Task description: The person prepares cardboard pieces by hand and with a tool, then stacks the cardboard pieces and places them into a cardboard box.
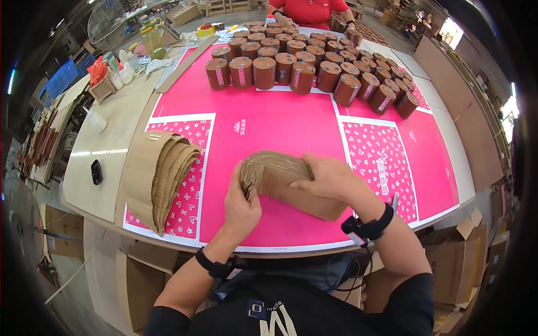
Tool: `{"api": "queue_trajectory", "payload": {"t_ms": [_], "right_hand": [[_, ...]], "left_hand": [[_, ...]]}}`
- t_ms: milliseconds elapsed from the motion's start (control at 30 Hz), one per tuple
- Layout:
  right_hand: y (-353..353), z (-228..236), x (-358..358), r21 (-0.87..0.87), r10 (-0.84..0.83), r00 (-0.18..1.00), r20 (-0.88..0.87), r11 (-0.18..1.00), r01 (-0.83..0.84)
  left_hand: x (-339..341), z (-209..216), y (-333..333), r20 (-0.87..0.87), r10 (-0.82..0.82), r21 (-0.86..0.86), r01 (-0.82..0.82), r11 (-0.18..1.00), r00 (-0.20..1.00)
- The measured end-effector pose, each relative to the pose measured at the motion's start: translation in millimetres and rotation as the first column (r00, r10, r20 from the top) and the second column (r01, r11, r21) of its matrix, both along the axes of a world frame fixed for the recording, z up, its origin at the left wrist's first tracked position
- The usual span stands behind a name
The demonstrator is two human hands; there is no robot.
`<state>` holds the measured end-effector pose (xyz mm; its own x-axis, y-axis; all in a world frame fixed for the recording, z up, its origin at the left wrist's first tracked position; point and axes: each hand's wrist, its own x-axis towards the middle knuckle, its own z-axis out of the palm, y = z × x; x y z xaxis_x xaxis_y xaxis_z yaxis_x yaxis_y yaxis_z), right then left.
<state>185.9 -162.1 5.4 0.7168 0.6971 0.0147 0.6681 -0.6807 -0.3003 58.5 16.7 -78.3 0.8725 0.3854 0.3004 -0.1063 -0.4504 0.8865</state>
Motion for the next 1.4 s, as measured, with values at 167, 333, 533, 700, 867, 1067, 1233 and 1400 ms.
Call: {"api": "queue_trajectory", "payload": {"t_ms": [167,333,533,700,867,1067,1233,1400], "right_hand": [[17,2,-24,-0.095,-0.249,0.968,-0.035,0.965,0.244],[30,5,-15,-0.15,-0.36,0.93,-0.074,0.926,0.347],[22,-12,15,-0.16,-0.31,0.946,-0.098,0.943,0.292],[-24,-22,27,-0.005,-0.191,0.922,-0.337,0.979,0.202],[-20,-55,-6,0.232,0.022,0.373,-0.928,0.816,0.53],[10,-76,-41,0.234,-0.041,0.413,-0.91,0.771,0.592],[8,-44,-30,0.013,-0.179,0.97,-0.167,0.983,0.184],[11,-91,11,0.343,0.075,0.953,-0.294,0.939,0.032]], "left_hand": [[-4,-9,-20,0.147,0.106,0.347,-0.152,0.926,0.983],[-8,1,-55,0.118,0.059,0.584,-0.117,0.803,0.991],[-6,17,-63,0.063,0.051,0.583,-0.078,0.809,0.997],[-23,40,-23,0.077,-0.168,0.372,0.128,0.919,0.983],[-19,82,39,-0.054,-0.476,0.231,0.475,0.849,0.878],[12,44,62,-0.147,-0.491,-0.291,0.437,0.851,0.859],[12,24,66,-0.04,-0.38,0.161,0.381,0.91,0.924],[7,31,32,0.035,-0.334,0.592,0.25,0.766,0.942]]}}
